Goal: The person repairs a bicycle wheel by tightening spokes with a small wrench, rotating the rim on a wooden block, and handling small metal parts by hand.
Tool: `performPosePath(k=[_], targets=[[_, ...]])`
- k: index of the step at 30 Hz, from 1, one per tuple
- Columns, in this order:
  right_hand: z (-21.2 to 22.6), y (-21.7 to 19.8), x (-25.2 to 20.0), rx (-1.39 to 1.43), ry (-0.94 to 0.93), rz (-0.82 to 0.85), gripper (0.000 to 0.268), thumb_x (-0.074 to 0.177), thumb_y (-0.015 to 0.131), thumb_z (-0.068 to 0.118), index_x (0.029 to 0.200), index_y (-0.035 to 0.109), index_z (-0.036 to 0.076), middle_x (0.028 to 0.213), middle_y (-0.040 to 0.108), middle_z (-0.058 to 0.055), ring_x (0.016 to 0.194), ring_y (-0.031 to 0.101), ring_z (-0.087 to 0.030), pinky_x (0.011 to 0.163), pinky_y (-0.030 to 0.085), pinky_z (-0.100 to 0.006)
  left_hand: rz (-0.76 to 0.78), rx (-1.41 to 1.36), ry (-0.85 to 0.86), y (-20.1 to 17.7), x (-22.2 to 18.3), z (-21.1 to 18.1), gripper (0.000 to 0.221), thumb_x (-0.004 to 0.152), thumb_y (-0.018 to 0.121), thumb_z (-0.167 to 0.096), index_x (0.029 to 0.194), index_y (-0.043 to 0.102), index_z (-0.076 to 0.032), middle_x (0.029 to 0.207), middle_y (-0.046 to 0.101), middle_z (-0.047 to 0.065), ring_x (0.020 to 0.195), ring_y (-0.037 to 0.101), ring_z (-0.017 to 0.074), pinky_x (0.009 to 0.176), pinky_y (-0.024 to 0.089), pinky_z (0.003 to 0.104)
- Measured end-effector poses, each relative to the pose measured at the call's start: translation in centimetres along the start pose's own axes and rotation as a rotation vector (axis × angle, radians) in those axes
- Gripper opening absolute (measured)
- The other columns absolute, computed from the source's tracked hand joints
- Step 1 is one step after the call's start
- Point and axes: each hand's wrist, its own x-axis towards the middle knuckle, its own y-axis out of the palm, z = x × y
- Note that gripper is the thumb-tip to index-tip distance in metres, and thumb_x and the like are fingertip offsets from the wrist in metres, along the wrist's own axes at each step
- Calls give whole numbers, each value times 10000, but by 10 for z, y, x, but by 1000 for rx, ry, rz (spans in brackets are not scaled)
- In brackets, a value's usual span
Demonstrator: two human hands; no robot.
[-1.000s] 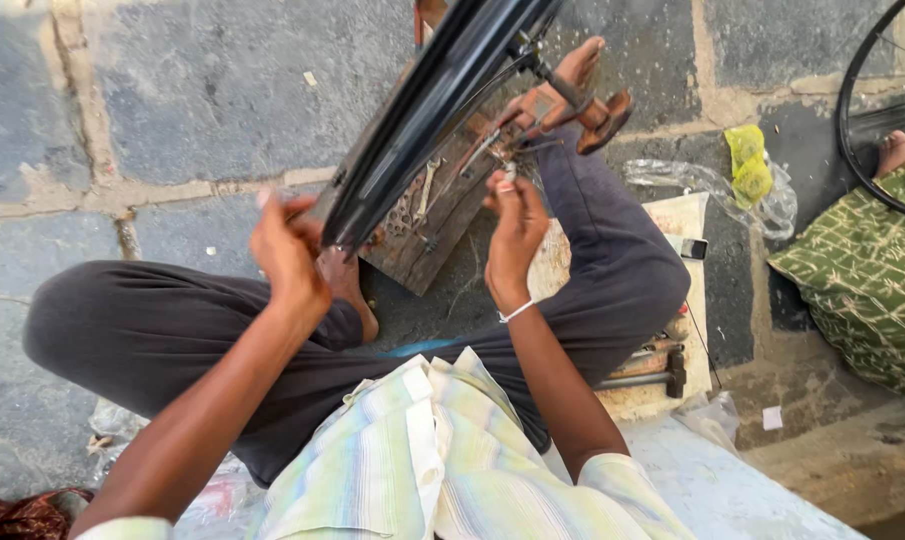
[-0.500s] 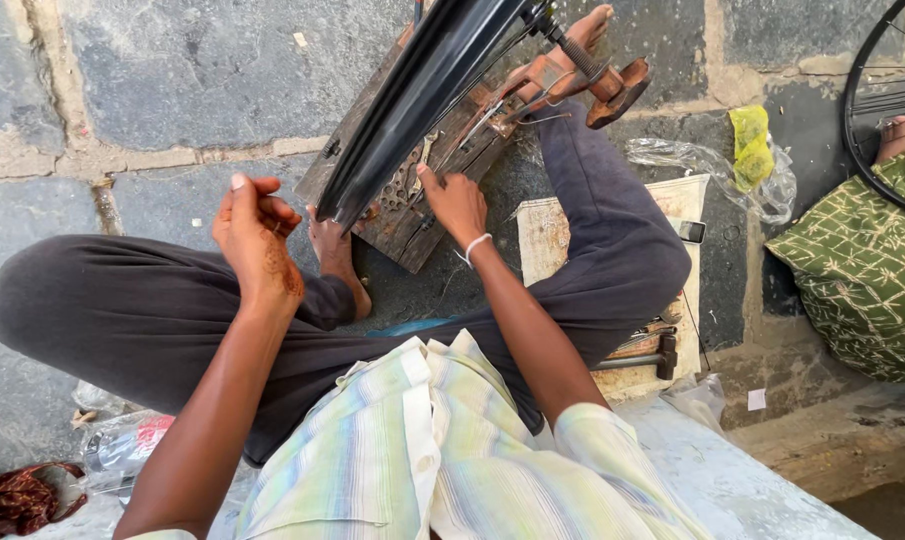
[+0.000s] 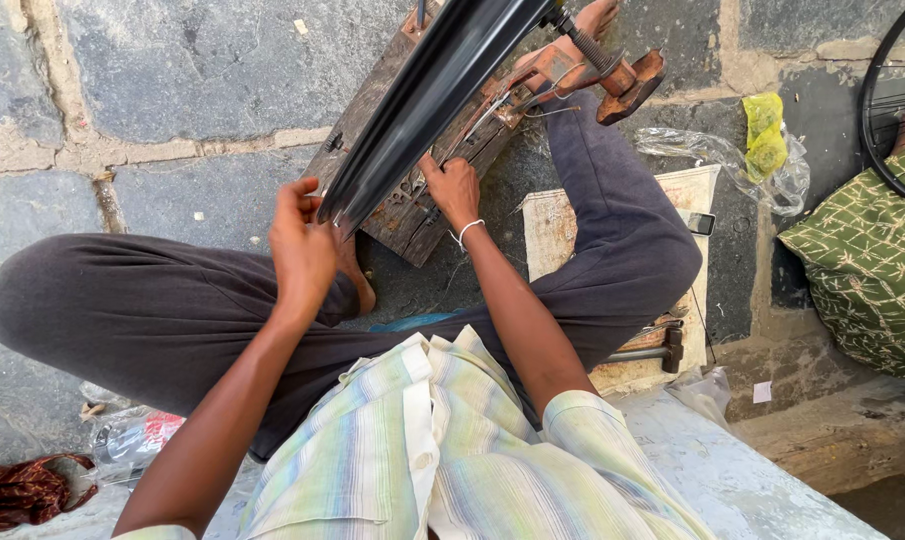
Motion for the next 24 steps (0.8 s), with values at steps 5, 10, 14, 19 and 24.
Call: performPosePath(k=[5,10,14,19,24], targets=[[-5,5,-1,-22,-92,-46,635,886,664,596,422,529,185,453,627,-76,433,661,-186,501,518,-351,152,217,309,1,-25,-28,481,906,763,-133,1307,568,47,1146,632,247,1052,638,425,871,501,429],[-9,6,5,-13,-53,-20,638,888,645,636,448,485,201,445,601,-57,417,622,-176,473,489,-359,164,189,124,-3,-21,-50,323,978,747,-192,1214,643,4,976,675,151,812,691,262,700,533,384],[-15,8,7,-58,-78,-41,706,864,632,710,465,405,172,441,515,-45,418,499,-195,445,422,-407,168,153,102,-3,-20,-52,333,991,744,-212,1230,662,4,896,663,115,705,618,193,616,504,352],[-12,10,4,-45,-88,-70,750,812,608,814,482,378,181,446,432,-4,421,461,-182,411,402,-402,85,233,262,-10,-22,-72,215,1013,762,-238,1048,700,-35,805,623,65,671,555,139,588,465,323],[-10,4,-4,-56,-71,-76,773,808,604,820,477,386,156,466,403,-8,433,435,-191,416,367,-410,-118,99,749,-43,-10,-143,322,928,798,-273,1114,707,-27,843,661,44,665,532,116,557,410,269]])
